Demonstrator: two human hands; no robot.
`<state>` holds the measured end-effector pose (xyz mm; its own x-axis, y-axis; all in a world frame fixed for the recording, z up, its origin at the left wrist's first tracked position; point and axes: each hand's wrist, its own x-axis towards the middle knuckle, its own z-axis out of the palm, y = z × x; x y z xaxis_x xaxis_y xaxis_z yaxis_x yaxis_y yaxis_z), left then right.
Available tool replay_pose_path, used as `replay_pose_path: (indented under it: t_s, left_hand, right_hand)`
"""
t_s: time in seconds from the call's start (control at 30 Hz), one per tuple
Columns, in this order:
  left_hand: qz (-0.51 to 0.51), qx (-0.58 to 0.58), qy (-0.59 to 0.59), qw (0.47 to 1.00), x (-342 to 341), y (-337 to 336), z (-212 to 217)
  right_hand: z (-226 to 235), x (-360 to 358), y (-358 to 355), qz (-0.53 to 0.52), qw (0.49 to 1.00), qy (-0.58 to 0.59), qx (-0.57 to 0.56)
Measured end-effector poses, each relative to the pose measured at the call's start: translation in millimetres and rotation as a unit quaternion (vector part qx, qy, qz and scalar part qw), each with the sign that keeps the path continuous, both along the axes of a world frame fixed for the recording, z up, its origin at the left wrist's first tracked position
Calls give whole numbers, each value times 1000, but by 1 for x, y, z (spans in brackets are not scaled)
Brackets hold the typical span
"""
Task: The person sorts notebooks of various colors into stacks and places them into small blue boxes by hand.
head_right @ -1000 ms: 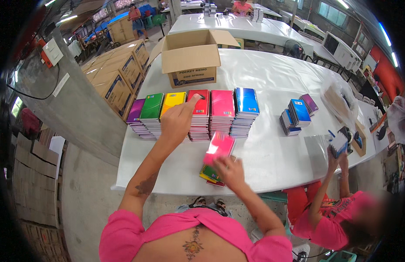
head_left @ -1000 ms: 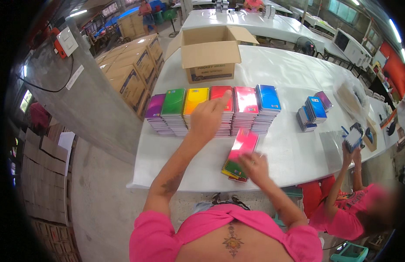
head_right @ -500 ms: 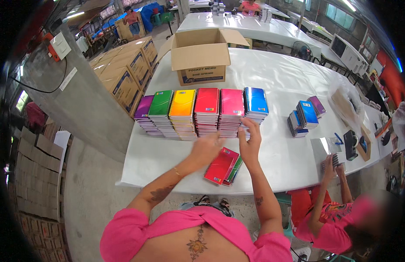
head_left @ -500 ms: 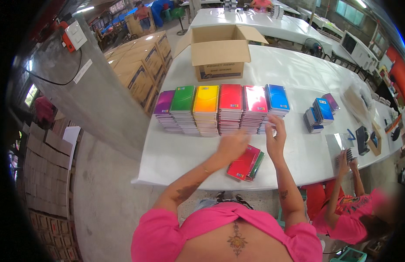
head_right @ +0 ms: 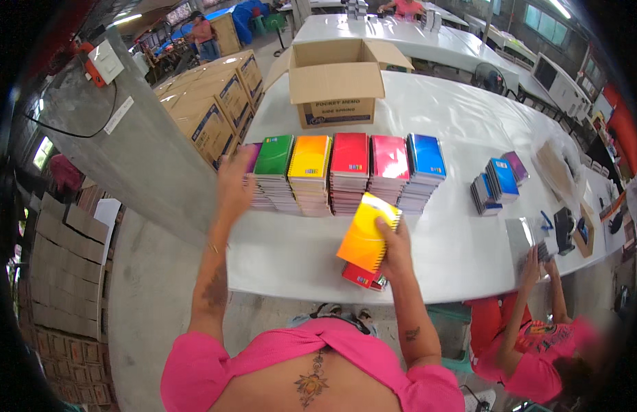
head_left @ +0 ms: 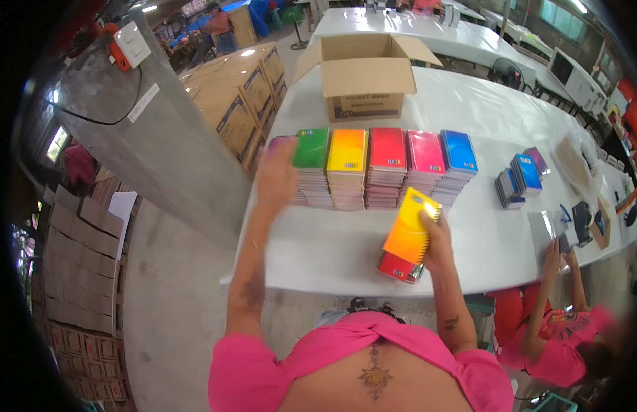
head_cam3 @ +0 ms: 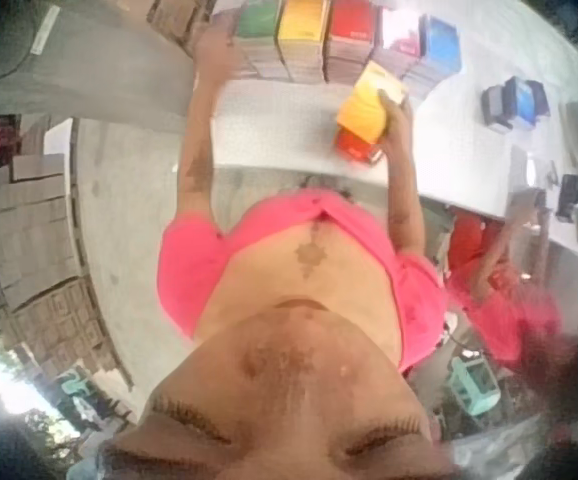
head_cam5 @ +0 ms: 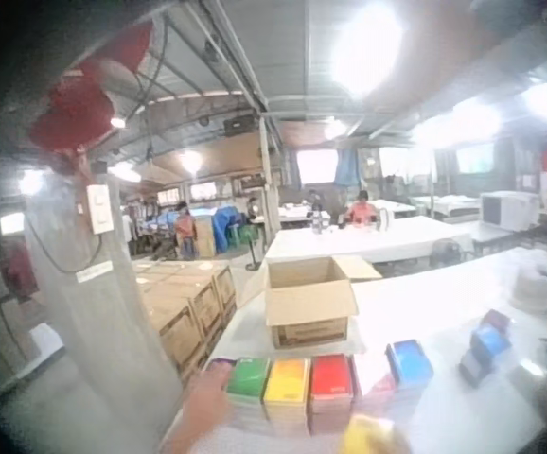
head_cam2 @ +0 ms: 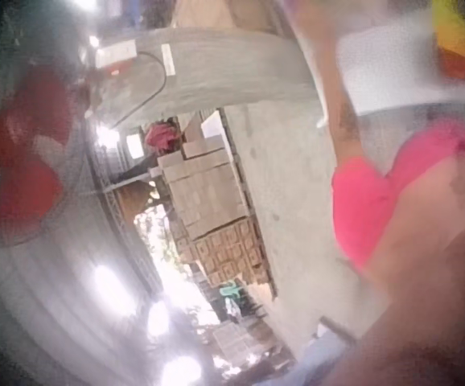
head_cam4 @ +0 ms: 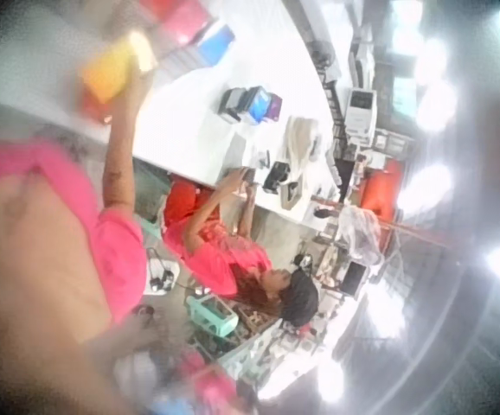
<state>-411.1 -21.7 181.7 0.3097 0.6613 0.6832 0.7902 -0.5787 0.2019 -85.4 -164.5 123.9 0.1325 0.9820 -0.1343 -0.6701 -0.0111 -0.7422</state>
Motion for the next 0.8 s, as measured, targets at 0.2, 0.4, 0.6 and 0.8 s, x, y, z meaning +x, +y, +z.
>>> replay_pose_path:
  t_s: [0.2, 0.4, 0.6, 0.8]
  left_hand:
    - [84, -83, 160, 980, -100, 41, -76]
    - [133, 10, -172, 976, -49, -9, -4]
    - [123, 110, -190, 968, -53, 23, -3]
    - [149, 116, -211, 959, -67, 20, -24]
  right_hand:
    - [-15, 43, -33, -53, 997, 26, -43]
    - [-87, 40, -36, -70, 989, 75, -108]
    - [-84, 38, -38, -30, 991, 90, -99]
    - [14, 13, 4, -6, 1000, -24, 10]
